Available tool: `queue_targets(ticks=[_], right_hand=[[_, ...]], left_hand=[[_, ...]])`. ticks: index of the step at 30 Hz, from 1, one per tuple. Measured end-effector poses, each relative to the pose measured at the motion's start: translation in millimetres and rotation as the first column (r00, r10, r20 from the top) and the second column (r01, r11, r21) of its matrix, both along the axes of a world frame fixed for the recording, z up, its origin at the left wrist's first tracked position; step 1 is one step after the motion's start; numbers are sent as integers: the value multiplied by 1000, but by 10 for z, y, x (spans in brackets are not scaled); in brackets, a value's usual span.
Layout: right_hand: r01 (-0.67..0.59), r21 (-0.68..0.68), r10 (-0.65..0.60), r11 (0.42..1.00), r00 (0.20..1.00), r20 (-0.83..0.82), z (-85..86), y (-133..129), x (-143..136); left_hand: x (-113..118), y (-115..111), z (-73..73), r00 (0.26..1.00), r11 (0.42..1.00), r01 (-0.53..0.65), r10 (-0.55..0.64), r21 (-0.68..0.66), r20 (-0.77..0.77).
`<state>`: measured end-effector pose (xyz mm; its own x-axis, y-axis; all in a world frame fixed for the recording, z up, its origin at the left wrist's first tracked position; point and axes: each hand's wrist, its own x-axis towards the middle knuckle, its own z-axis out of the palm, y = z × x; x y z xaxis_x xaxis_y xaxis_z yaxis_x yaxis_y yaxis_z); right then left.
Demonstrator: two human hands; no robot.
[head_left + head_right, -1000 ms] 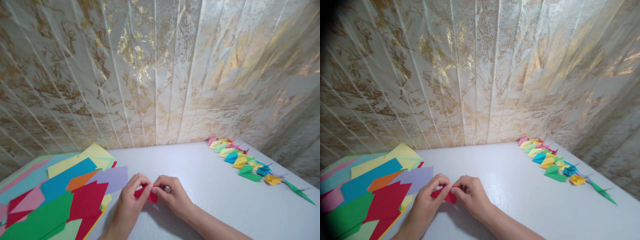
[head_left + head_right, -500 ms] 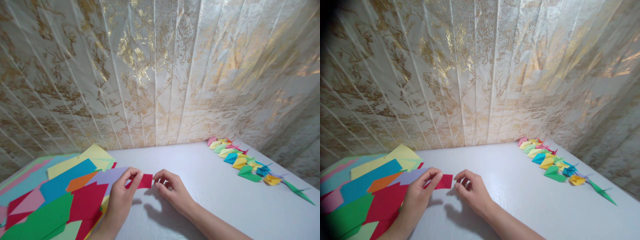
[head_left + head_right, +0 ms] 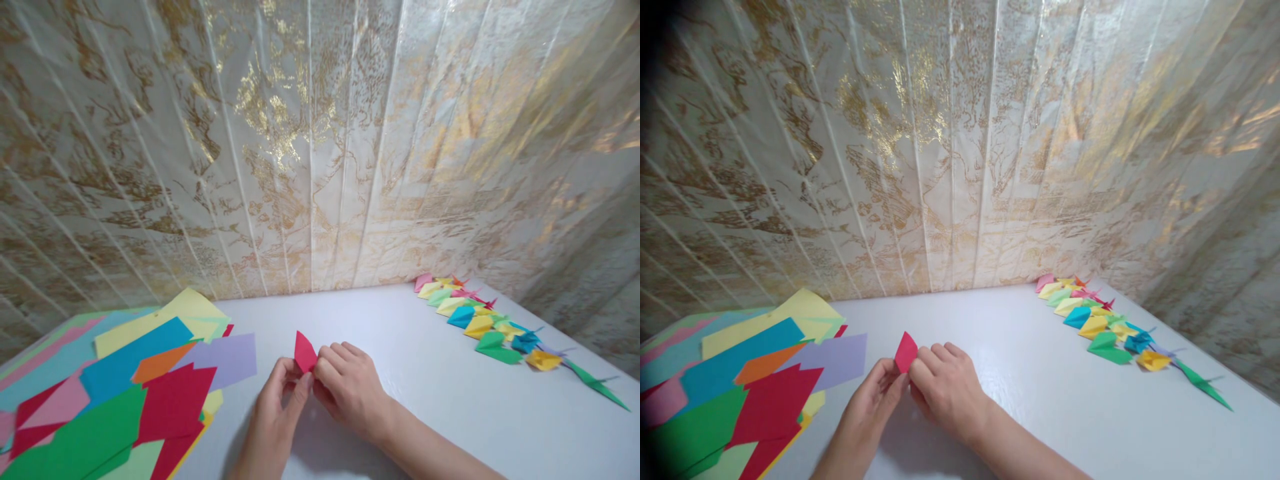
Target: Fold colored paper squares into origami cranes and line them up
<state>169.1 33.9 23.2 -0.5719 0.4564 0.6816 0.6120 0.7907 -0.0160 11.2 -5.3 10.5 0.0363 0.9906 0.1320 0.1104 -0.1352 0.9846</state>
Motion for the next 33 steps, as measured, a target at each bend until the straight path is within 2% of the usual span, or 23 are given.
queue_targets(ticks=[3, 7, 10, 15, 18, 26, 33], right_hand=[[-5, 7, 5, 1000, 999, 50, 37, -34, -17], [-38, -90, 28, 995, 993, -115, 32, -10, 8], [-13, -142, -26, 990, 964, -264, -7, 43, 54], [5, -166, -53, 986, 956, -290, -54, 69, 81], [0, -173, -51, 985, 956, -290, -45, 55, 69], [-30, -121, 0, 992, 970, -241, -13, 55, 74], [-71, -164, 24, 984, 962, -272, -10, 13, 45]], left_hand=[[-39, 64, 6, 998, 998, -61, 62, 31, -32], [-165, 163, 59, 976, 981, -8, 50, 195, -212], [-229, 185, 86, 927, 938, 37, 97, 346, -362], [-259, 176, 87, 846, 859, 106, 187, 501, -500], [-258, 177, 94, 818, 833, 135, 211, 536, -534], [-247, 171, 98, 841, 856, 81, 217, 511, -496], [-246, 169, 75, 793, 778, 133, 288, 614, -536]])
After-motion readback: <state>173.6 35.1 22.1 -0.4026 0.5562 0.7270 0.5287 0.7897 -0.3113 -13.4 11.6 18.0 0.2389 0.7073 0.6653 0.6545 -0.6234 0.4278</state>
